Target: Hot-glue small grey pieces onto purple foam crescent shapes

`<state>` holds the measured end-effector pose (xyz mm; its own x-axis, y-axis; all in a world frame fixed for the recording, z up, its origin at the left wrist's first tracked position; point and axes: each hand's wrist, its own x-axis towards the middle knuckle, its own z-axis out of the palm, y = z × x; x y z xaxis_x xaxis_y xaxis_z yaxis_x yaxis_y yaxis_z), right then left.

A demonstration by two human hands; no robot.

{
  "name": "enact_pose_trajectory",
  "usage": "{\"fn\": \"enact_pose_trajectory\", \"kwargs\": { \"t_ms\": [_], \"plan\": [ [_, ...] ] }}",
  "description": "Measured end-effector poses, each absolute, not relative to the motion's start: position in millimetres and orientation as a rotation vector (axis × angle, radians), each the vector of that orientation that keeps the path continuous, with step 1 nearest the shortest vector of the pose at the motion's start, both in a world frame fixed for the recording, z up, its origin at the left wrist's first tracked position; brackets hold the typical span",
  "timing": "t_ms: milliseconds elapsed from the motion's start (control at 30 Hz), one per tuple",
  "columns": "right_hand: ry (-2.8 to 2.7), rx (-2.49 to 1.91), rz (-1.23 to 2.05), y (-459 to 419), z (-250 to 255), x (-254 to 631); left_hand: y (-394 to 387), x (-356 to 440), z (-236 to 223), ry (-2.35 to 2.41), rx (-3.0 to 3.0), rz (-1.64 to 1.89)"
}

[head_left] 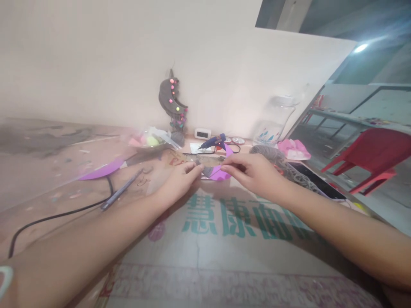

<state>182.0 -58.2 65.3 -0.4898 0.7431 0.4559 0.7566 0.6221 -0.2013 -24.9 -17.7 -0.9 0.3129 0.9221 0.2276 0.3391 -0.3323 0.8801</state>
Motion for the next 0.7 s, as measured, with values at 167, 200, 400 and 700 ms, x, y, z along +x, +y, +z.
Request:
{"fn": "enact_pose_trajectory", "kwargs": {
  "t_ms": [167, 200, 400, 700],
  "plan": [
    [-2.251, -1.235, 0.161, -58, 52, 198, -17, -24, -2, 1.145, 1.843, 0.974],
    [-2.234, -1.249, 0.174, -57, 52, 199, -18, -24, -2, 1.147, 1.849, 0.967],
    [-2.088, -1.39, 0.243, -47, 56, 202, -22, -22, 0, 1.111, 1.851, 0.911],
    [-2.003, -1.463, 0.232, -30, 48, 217, -26, -20, 4, 1.008, 1.848, 0.883]
  ]
}}
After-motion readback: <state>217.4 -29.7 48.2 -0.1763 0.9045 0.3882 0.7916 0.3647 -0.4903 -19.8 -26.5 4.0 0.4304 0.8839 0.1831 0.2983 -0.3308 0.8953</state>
